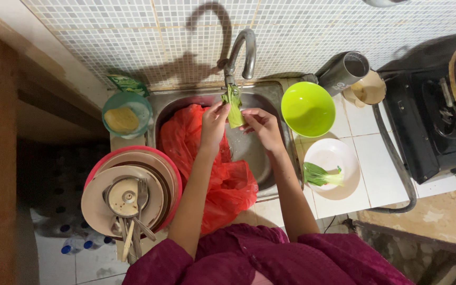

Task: The person washes and plucks leaves from stalks of bok choy and another leafy vegetable by hand in a sink.

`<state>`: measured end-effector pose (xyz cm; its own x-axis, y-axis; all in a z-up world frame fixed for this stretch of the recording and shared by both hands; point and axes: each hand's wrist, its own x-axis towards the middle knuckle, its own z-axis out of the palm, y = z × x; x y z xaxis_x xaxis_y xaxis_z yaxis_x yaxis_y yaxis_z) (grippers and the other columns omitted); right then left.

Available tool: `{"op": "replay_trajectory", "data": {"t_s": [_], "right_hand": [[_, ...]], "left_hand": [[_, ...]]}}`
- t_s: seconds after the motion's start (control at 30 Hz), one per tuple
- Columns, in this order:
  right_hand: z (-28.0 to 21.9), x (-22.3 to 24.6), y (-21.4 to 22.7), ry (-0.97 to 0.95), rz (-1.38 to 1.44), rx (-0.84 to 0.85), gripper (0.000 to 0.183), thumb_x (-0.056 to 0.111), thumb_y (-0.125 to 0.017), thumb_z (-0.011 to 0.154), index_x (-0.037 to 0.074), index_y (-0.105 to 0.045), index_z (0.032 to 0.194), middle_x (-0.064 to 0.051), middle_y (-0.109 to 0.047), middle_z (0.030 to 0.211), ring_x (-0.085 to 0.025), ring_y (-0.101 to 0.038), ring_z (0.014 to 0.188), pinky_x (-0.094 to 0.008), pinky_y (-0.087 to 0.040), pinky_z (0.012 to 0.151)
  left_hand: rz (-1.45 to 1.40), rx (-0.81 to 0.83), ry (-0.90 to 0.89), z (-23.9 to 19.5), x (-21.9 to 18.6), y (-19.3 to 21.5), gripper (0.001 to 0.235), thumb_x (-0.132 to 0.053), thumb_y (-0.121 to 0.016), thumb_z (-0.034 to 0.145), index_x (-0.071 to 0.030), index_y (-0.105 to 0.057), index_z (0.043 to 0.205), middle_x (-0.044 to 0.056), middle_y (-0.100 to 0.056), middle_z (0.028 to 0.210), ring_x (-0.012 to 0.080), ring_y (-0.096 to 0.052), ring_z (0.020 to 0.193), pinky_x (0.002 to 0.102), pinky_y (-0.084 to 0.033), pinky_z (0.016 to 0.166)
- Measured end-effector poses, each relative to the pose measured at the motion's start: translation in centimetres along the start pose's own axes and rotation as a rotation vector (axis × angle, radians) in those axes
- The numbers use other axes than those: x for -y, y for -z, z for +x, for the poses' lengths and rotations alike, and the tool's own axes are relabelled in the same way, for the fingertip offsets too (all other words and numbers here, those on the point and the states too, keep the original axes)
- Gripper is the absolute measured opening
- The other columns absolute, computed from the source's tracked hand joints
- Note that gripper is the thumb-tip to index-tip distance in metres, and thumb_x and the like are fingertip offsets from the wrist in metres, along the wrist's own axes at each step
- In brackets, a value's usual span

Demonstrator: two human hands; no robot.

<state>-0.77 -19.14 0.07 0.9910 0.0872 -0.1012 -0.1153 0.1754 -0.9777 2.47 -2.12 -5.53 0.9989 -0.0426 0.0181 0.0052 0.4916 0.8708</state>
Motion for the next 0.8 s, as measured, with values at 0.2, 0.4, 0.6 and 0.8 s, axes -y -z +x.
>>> {"op": "replay_trajectory", "data": {"t_s": [0.2, 0.4, 0.6, 0.8], "right_hand": [[-1.5, -0.5, -0.1, 0.057, -0.099, -0.071, 0.023, 0.003, -0.076, 0.092, -0.001, -0.066, 0.112, -0.009, -0.074, 0.092, -0.013, -0.068, 0.074, -0.027, -0.055, 0.065], [-6.1, -1.8, 4.7, 0.050, -0.078, -0.160, 0.020, 0.006, -0.072, 0.097, 0.000, -0.070, 0.116, -0.006, -0.074, 0.098, -0.010, -0.067, 0.082, -0.024, -0.053, 0.072], [-13.3, -3.0, 10.3, -0.041, -0.110, -0.488, 0.023, 0.009, -0.074, 0.094, 0.000, -0.069, 0.115, -0.006, -0.073, 0.094, -0.013, -0.064, 0.075, -0.026, -0.054, 0.068], [-21.0, -3.0, 14.9, -0.044, -0.093, -0.834, 0.020, 0.011, -0.072, 0.095, 0.000, -0.068, 0.112, -0.007, -0.070, 0.101, -0.012, -0.068, 0.084, -0.028, -0.056, 0.068]], "left_hand": [[0.092, 0.043, -0.103, -1.0, 1.7, -1.2, 0.028, -0.019, -0.070, 0.103, 0.007, -0.070, 0.114, 0.002, -0.067, 0.098, 0.0091, -0.061, 0.091, 0.026, -0.050, 0.081], [0.190, 0.153, 0.160, -4.1, 2.3, -3.4, 0.030, -0.017, -0.069, 0.097, 0.006, -0.072, 0.116, 0.005, -0.074, 0.105, 0.0096, -0.067, 0.099, 0.025, -0.051, 0.088], [0.508, 0.325, 0.143, -8.5, 5.6, -9.5, 0.044, -0.015, -0.070, 0.095, 0.005, -0.063, 0.133, 0.014, -0.070, 0.129, 0.0175, -0.064, 0.122, 0.030, -0.048, 0.102], [0.397, 0.662, 0.301, -12.0, 14.3, -13.6, 0.060, -0.015, -0.065, 0.095, -0.001, -0.047, 0.150, 0.019, -0.063, 0.141, 0.0212, -0.061, 0.128, 0.032, -0.047, 0.105]]}}
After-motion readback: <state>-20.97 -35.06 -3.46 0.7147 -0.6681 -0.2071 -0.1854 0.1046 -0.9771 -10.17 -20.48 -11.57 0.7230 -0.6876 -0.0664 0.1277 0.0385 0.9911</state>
